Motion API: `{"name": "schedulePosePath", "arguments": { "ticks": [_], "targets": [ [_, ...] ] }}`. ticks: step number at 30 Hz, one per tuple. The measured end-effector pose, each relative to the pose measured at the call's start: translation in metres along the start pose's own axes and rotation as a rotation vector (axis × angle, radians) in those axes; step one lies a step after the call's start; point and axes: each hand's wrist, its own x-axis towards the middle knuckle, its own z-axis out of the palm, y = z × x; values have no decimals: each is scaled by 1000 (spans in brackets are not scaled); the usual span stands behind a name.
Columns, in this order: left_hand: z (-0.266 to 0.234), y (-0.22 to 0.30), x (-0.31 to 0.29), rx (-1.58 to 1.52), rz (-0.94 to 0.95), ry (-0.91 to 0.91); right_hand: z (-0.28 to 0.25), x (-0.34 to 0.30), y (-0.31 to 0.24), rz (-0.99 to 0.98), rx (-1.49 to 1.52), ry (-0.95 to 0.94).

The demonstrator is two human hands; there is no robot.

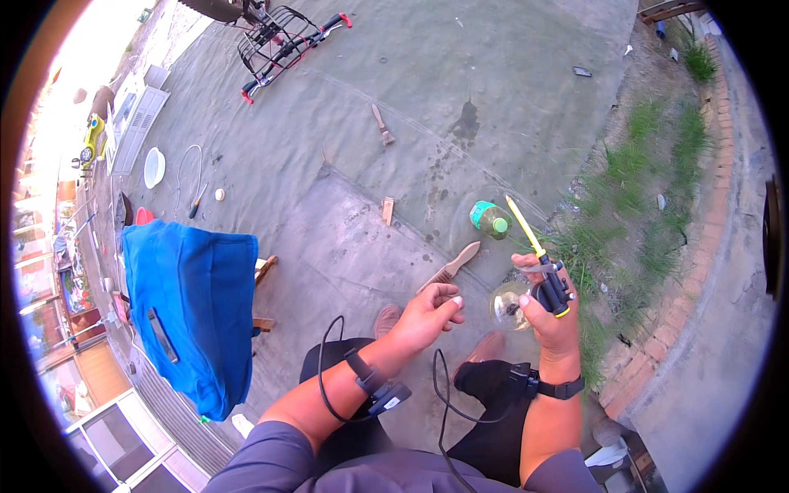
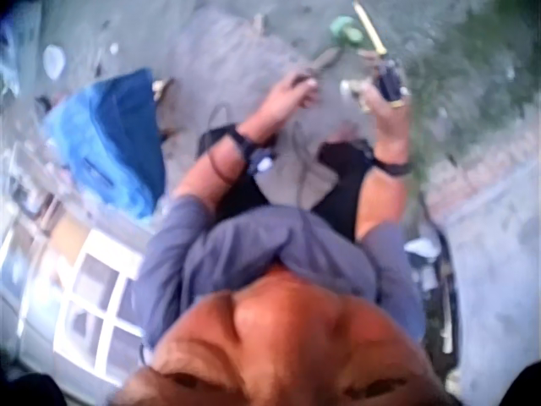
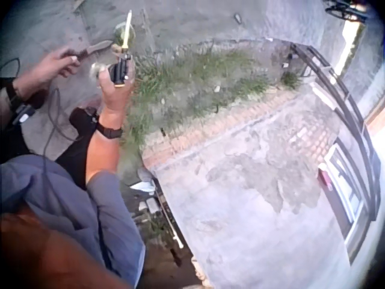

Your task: The person assembles a small torch device, pours liquid from a bottle into a cup, and uses the torch to heat an adjustable wrench taken from a tray of tools.

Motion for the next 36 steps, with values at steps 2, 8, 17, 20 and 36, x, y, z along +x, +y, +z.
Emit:
{"name": "schedulePosePath", "arguments": {
  "ticks": [2,8,17,20,36],
  "targets": [
    [5,15,-31,133,29,-13,1,-17,-32,20,-37,-25],
    [16,83,-149,559,192,-20,-9,-70,-140,4,-96,-64],
    [22,172,-318,897,213,98,2,-105,-303,-16,-11,-178],
    [11,188,-347,887,213,134,11,-97,-330,-49,-18,-238],
    [-121,336,-317,687,367,291,148,40,-460,-235,11,-230]
  ]
}}
